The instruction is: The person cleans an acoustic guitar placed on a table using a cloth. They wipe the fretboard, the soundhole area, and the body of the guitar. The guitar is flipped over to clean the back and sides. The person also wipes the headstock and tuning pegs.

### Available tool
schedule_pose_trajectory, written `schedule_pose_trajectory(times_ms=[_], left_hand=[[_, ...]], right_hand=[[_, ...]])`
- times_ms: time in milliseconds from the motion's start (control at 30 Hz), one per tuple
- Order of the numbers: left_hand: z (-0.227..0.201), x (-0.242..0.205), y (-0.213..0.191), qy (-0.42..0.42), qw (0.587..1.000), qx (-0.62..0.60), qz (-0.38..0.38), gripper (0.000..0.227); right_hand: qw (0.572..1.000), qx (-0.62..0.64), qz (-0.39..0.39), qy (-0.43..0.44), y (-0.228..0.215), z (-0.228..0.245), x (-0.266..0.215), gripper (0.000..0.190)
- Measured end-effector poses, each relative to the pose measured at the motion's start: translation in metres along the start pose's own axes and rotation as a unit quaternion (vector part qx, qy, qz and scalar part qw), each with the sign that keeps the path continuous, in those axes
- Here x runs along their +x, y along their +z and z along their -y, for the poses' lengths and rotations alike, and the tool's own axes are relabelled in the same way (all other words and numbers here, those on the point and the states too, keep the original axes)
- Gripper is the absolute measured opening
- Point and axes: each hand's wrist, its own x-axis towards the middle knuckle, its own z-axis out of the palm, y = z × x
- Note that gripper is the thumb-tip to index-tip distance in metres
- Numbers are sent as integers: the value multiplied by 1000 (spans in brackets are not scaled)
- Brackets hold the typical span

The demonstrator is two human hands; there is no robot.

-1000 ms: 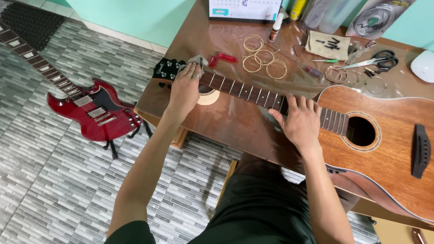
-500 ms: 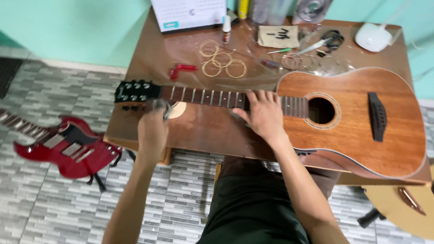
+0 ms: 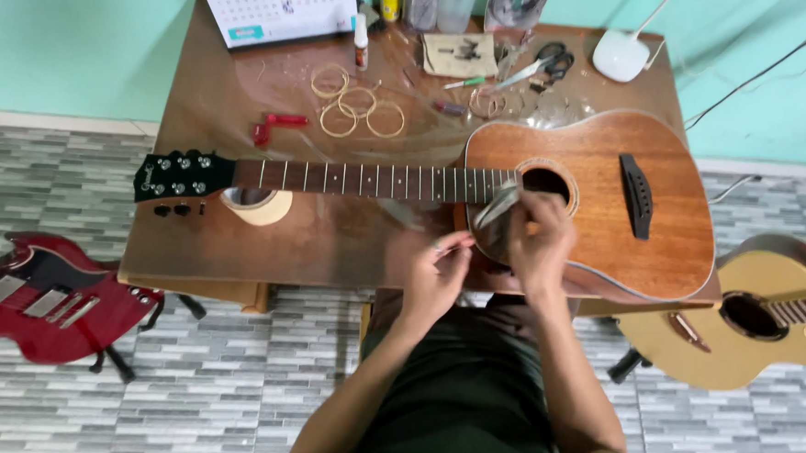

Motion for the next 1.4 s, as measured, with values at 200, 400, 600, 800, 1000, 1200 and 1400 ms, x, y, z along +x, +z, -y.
schedule_pose_trajectory(times_ms=[200,400,600,800,1000,1200,1400], left_hand=[[84,58,16,-226,952,-141,-152,53],[112,73,1,-257,948,-150,-109,72],[-70,76,-13,-329,933,-131,-57,111],[-17,68,-19,-314,945,-88,-28,108],[2,77,-25,-318,946,-60,2,110],[-18,75,-6,-299,937,-168,-67,111],[-52,71,-2,-371,917,-135,-59,112]], right_hand=[[981,-119,136,-64,52,18,24,6],[969,-235,72,-19,59,-74,28,7],[961,-189,137,-147,54,21,-5,21],[975,-212,57,-24,-6,16,-27,19],[987,-155,40,33,42,3,-37,7],[958,-274,-9,88,-32,-54,-57,33],[990,-118,69,22,43,26,-30,23]])
